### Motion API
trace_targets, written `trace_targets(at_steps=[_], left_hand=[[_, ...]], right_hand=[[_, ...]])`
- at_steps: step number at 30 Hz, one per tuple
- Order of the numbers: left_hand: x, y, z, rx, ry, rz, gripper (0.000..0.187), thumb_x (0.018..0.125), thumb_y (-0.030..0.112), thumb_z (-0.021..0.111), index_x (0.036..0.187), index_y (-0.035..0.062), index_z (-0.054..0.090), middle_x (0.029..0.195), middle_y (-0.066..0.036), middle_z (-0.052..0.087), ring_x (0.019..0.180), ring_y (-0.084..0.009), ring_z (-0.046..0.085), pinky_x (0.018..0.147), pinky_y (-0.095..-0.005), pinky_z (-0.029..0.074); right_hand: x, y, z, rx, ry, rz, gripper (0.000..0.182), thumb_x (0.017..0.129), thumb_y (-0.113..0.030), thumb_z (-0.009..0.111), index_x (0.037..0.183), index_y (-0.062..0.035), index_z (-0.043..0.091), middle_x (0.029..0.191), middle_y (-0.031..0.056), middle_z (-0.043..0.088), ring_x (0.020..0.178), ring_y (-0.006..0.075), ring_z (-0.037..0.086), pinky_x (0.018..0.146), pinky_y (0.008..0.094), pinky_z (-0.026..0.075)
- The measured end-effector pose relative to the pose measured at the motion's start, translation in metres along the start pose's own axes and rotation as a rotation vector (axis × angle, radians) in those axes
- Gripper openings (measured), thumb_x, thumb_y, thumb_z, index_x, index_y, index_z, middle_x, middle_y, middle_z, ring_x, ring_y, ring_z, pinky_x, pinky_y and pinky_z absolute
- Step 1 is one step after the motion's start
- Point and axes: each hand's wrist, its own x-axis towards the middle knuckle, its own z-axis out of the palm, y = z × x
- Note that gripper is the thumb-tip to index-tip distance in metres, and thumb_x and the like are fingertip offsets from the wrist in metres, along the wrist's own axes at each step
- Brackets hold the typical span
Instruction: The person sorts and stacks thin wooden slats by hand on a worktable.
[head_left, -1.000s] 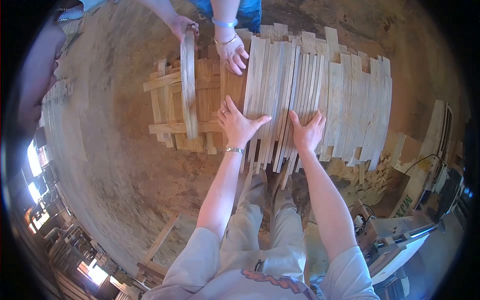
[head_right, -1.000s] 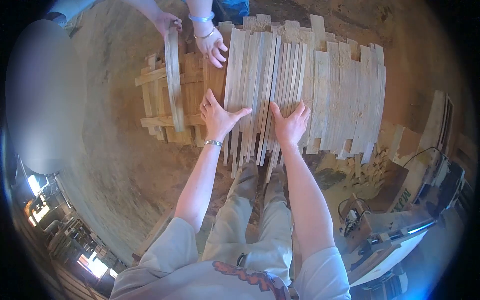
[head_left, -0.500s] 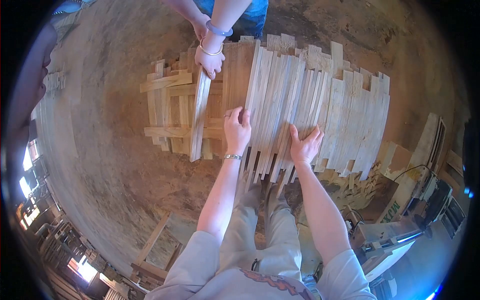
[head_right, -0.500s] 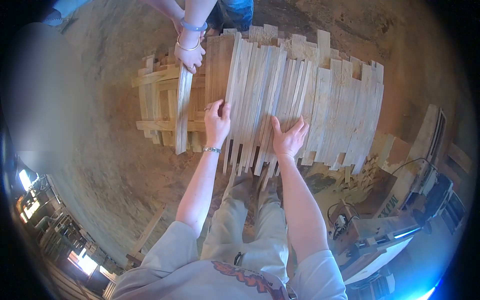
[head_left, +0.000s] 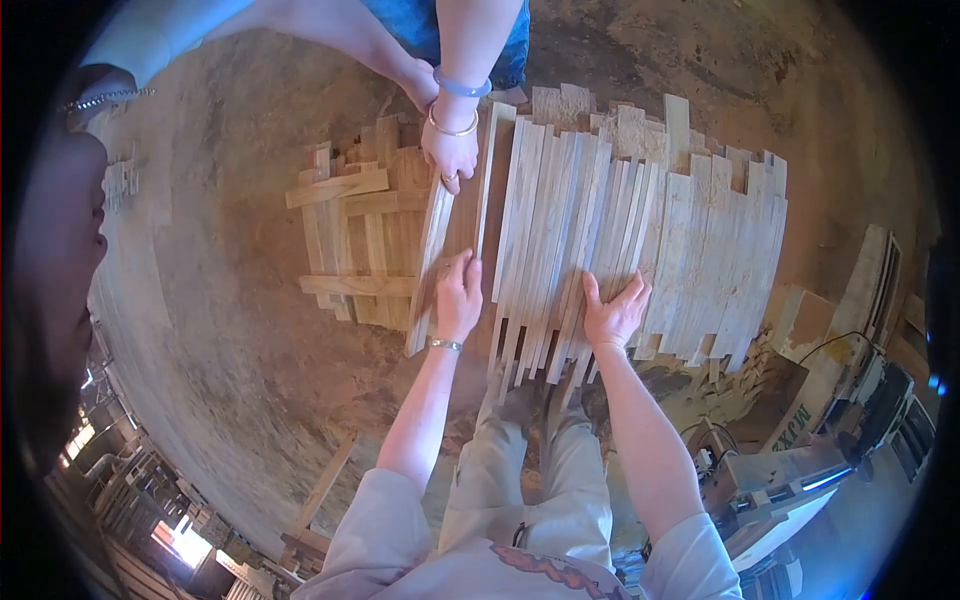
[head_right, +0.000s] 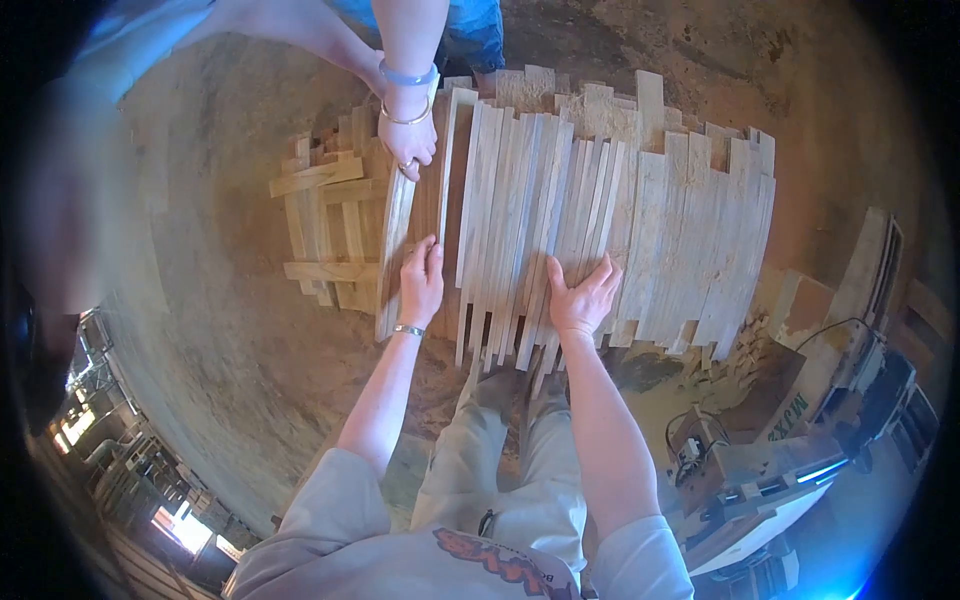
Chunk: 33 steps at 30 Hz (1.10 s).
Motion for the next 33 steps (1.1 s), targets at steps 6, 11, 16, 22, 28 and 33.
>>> trace_targets(at_steps=[6, 11, 16, 22, 28, 33], left_hand=[[0.006, 0.016, 0.003, 0.050, 0.068, -0.064, 0.025, 0.096, 0.022, 0.067, 0.111, 0.0009, 0.066, 0.099, -0.019, 0.070, 0.084, -0.0368, 0.069, 0.076, -0.0430, 0.055], [-0.017, 0.043, -0.010, 0.183, 0.018, 0.152, 0.035, 0.091, 0.029, 0.073, 0.113, 0.0029, 0.064, 0.111, -0.015, 0.067, 0.102, -0.0357, 0.065, 0.089, -0.0443, 0.053], [-0.007, 0.090, 0.027, 0.294, -0.033, 0.058, 0.102, 0.077, 0.057, 0.079, 0.149, 0.0004, 0.034, 0.150, -0.030, 0.035, 0.132, -0.0452, 0.041, 0.109, -0.0541, 0.035], [-0.015, 0.084, 0.062, 0.484, 0.035, 0.101, 0.109, 0.077, 0.066, 0.074, 0.153, 0.0015, 0.029, 0.156, -0.031, 0.023, 0.130, -0.0479, 0.038, 0.104, -0.0570, 0.033], [-0.015, 0.074, 0.066, 0.511, 0.085, 0.135, 0.104, 0.080, 0.065, 0.071, 0.153, 0.0020, 0.032, 0.155, -0.031, 0.025, 0.128, -0.0481, 0.040, 0.103, -0.0567, 0.036], [-0.013, 0.069, 0.062, 0.534, 0.121, 0.163, 0.109, 0.077, 0.068, 0.073, 0.153, 0.0025, 0.032, 0.154, -0.031, 0.027, 0.125, -0.0481, 0.043, 0.102, -0.0581, 0.036]], right_hand=[[0.001, 0.000, 0.000, 0.014, -0.012, 0.009, 0.094, 0.082, -0.061, 0.074, 0.141, 0.0020, 0.036, 0.132, 0.0219, 0.045, 0.126, 0.0432, 0.047, 0.103, 0.0529, 0.043], [-0.001, -0.002, -0.002, 0.005, -0.040, 0.048, 0.096, 0.081, -0.063, 0.073, 0.142, 0.0019, 0.036, 0.132, 0.0221, 0.045, 0.126, 0.0439, 0.047, 0.104, 0.0530, 0.042], [0.000, -0.004, -0.002, -0.003, -0.037, 0.066, 0.097, 0.081, -0.063, 0.074, 0.142, 0.0024, 0.036, 0.132, 0.0227, 0.045, 0.126, 0.0448, 0.047, 0.104, 0.0528, 0.042], [-0.001, -0.004, -0.004, -0.011, -0.051, 0.066, 0.096, 0.081, -0.061, 0.075, 0.142, 0.0018, 0.036, 0.131, 0.0226, 0.046, 0.126, 0.0445, 0.047, 0.103, 0.0527, 0.043], [-0.001, -0.018, -0.016, -0.030, -0.067, 0.074, 0.111, 0.068, -0.066, 0.082, 0.143, 0.0004, 0.036, 0.133, 0.0212, 0.045, 0.126, 0.0423, 0.048, 0.102, 0.0520, 0.045], [0.000, -0.021, -0.020, -0.014, -0.099, 0.106, 0.120, 0.059, -0.068, 0.086, 0.143, 0.0011, 0.034, 0.134, 0.0210, 0.044, 0.127, 0.0419, 0.047, 0.103, 0.0514, 0.045]])
